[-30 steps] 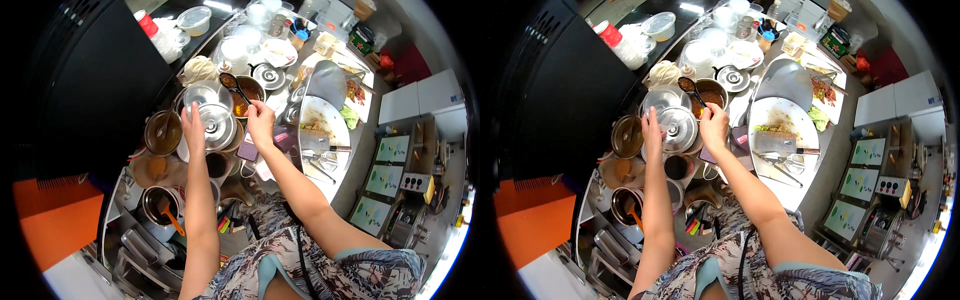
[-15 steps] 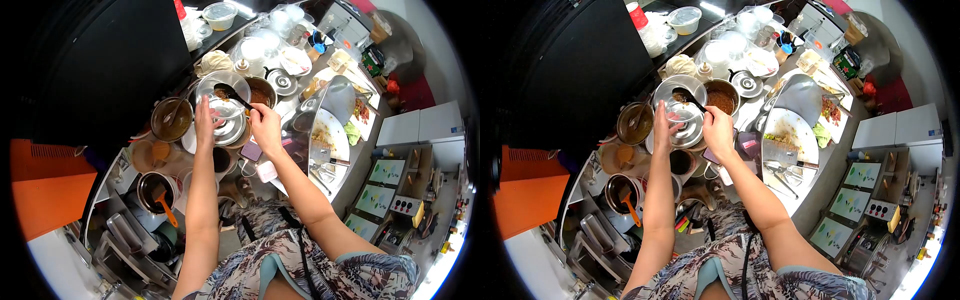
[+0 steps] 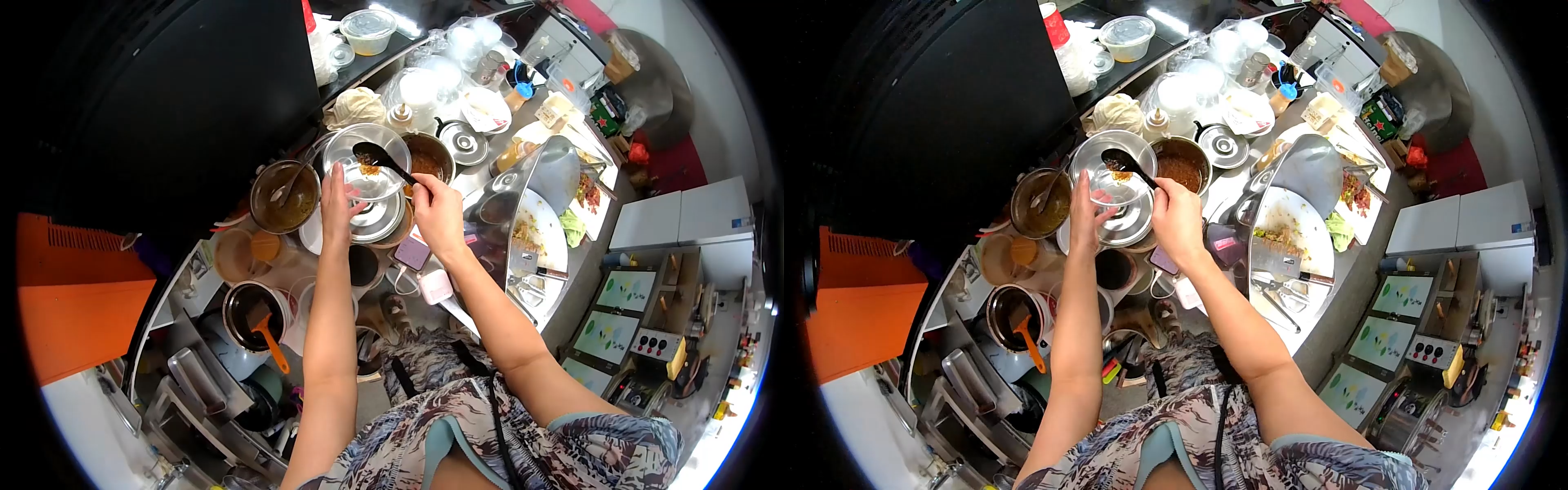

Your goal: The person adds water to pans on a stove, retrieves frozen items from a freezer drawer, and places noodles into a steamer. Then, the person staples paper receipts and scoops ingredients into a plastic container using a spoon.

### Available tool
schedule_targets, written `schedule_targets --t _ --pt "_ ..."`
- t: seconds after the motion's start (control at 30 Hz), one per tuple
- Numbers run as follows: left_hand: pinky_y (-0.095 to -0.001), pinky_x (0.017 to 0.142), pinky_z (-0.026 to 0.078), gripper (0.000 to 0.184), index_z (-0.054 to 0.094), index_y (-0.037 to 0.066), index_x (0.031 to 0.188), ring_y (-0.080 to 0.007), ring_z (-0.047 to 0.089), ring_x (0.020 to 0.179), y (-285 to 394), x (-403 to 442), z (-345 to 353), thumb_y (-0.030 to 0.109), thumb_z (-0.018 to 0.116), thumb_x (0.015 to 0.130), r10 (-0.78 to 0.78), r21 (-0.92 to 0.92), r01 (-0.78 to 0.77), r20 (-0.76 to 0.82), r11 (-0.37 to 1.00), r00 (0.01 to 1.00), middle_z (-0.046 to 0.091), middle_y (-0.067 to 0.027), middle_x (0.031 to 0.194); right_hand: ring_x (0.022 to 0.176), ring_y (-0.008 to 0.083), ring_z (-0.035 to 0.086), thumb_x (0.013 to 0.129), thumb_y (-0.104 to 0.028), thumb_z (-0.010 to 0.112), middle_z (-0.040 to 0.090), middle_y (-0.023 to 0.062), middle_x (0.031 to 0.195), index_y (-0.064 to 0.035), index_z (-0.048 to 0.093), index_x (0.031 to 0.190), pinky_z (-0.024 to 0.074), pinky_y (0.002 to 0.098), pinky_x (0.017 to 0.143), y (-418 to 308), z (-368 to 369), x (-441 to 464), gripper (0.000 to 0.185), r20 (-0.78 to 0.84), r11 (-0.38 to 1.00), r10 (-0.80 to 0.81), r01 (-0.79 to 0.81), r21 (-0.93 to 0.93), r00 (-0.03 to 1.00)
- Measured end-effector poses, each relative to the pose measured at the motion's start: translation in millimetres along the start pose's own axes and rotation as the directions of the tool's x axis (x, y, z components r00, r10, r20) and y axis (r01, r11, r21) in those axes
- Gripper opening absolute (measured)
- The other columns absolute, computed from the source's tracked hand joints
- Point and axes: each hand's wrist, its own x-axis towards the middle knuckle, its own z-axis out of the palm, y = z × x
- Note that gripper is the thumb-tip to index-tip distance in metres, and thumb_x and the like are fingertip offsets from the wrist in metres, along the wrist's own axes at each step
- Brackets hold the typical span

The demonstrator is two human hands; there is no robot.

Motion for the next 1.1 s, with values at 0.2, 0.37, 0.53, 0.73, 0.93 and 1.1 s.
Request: schedule_targets --t 0.2,0.37,0.53,0.73,0.93,1.1 --pt "-0.0371 0.079 0.053 0.081 0.033 0.003 0.138 -0.0275 0.057 0.100 2.7 0.7 -19.0 0.064 0.049 0.088 -0.015 -0.067 0.014 -0.016 0.998 1.000 0.047 -0.0246 0.121 0.055 0.0096 0.051 0.088 -0.003 0.057 0.059 0.0055 0.071 0.0098 0.059 0.109 0.0440 0.0233 0.050 -11.3 -9.7 7.8 0.025 0.336 0.564 0.439 -0.547 0.619 0.833" --pt "-0.0380 0.081 0.053 0.081 0.026 0.005 0.144 -0.0260 0.058 0.099 4.7 4.7 -42.7 0.059 0.049 0.090 -0.032 -0.115 0.027 -0.041 0.993 0.999 0.048 -0.0223 0.116 0.057 0.0106 0.051 0.089 -0.002 0.056 0.057 0.0060 0.071 0.0102 0.054 0.115 0.0472 0.0253 0.055 4.9 0.8 6.4 0.029 0.291 0.392 0.527 -0.532 0.751 0.799" --pt "-0.0393 0.084 0.051 0.081 0.032 0.003 0.141 -0.0292 0.056 0.107 -0.2 -4.9 -44.6 0.062 0.048 0.089 -0.017 -0.140 0.005 -0.079 0.990 0.997 0.049 -0.0243 0.119 0.056 0.0119 0.058 0.085 -0.003 0.055 0.064 0.0101 0.073 0.0085 0.060 0.109 0.0489 0.0240 0.049 82.2 45.4 9.3 0.027 -0.034 0.636 0.681 -0.567 0.524 0.731" --pt "-0.0444 0.090 0.048 0.081 0.023 0.005 0.146 -0.0327 0.052 0.110 6.0 -35.8 -51.2 0.062 0.042 0.091 0.101 -0.167 -0.116 -0.096 0.979 0.990 0.045 -0.0247 0.120 0.093 0.0364 0.057 0.083 -0.024 0.063 0.062 0.0191 0.093 -0.0014 0.064 0.103 0.0452 0.0467 0.084 128.9 78.3 25.3 0.030 -0.377 0.690 0.159 -0.376 -0.619 0.912" --pt "-0.0441 0.093 0.046 0.075 0.025 0.006 0.145 -0.0291 0.052 0.111 -6.5 -70.9 -58.2 0.060 0.039 0.094 0.108 -0.230 -0.142 -0.154 0.963 0.982 0.047 -0.0198 0.119 0.093 0.0359 0.057 0.076 -0.022 0.070 0.056 0.0219 0.101 -0.0048 0.058 0.106 0.0473 0.0449 0.081 98.1 117.6 27.1 0.037 0.260 0.907 -0.114 0.207 -0.367 0.959" --pt "-0.0450 0.093 0.046 0.070 0.026 0.008 0.145 -0.0281 0.053 0.108 -17.8 -92.1 -48.6 0.057 0.036 0.096 0.051 -0.275 -0.108 -0.206 0.955 0.977 0.048 -0.0174 0.114 0.097 0.0376 0.056 0.069 -0.021 0.071 0.055 0.0219 0.100 -0.0033 0.057 0.103 0.0490 0.0460 0.083 114.0 135.8 39.3 0.040 0.319 0.898 -0.044 0.177 -0.402 0.947"
